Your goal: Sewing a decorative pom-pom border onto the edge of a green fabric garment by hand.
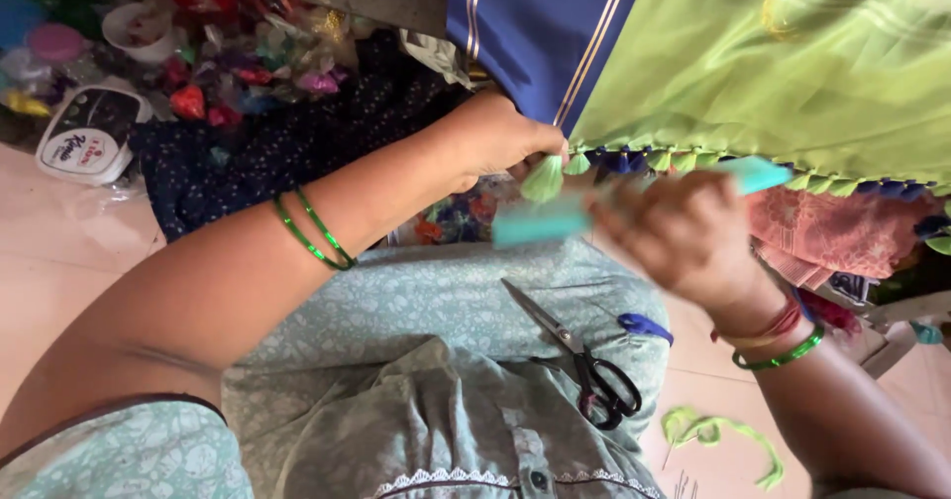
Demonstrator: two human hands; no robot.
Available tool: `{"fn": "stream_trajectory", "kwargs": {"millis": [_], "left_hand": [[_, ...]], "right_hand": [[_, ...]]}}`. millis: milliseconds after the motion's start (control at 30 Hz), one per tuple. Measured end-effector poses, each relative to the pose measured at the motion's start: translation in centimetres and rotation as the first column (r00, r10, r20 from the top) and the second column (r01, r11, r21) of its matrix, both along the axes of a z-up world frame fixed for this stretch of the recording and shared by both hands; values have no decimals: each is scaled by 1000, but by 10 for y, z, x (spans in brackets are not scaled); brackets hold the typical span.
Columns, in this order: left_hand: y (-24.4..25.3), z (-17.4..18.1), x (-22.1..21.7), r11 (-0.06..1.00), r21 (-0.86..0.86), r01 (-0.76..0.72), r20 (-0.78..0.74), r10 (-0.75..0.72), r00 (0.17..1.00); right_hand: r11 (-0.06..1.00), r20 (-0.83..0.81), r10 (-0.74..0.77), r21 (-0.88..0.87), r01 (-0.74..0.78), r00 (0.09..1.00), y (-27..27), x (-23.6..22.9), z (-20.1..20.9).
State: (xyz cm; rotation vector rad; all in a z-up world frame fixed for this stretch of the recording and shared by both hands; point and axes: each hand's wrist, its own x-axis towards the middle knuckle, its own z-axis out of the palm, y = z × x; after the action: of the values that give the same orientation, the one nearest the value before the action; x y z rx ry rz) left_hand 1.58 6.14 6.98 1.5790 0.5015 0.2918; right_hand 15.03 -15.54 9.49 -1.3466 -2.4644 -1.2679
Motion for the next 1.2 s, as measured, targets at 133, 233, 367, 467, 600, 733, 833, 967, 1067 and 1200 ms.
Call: {"fn": "stream_trajectory", "kwargs": {"millis": [133,233,367,467,600,733,833,967,1067,1200], "left_hand": [[-2,-4,3,998,47,-34,-22,36,999],[0,-6,3,1000,2,-20,44,20,999],[-10,-40,0,976,198,-87,178,52,983],[-30,-71,-7,931,326,-161,324,50,945],[-62,-86,-20,972,97,-213,397,158,904],[-76,-78,-22,932,145,-333,426,245,871],[-68,-85,-26,877,303,-372,367,253,895],[-50,-57,-27,820,405,-404,524,154,838],[-40,-62,-5,944,193,-267,509,137,850],[-46,-57,13,972,-197,-130,372,197,907]], "right_hand": [[981,-286,-169,46,190,943,6,7,-19],[955,-82,-159,-264,133,984,-3,-10,-48],[913,-454,-125,-400,-76,882,-17,-59,-121],[850,-749,-129,-421,-317,649,-17,-67,-144],[976,-934,-212,-187,-113,-288,15,-33,-131],[904,-369,-333,137,-405,-868,58,-16,-73],[956,-475,-222,65,-286,-852,74,-26,-73],[986,-607,58,157,-48,-792,77,-40,-104],[994,-771,-8,-76,80,-636,67,-43,-130],[982,-995,17,-2,188,-99,54,-41,-137]]}}
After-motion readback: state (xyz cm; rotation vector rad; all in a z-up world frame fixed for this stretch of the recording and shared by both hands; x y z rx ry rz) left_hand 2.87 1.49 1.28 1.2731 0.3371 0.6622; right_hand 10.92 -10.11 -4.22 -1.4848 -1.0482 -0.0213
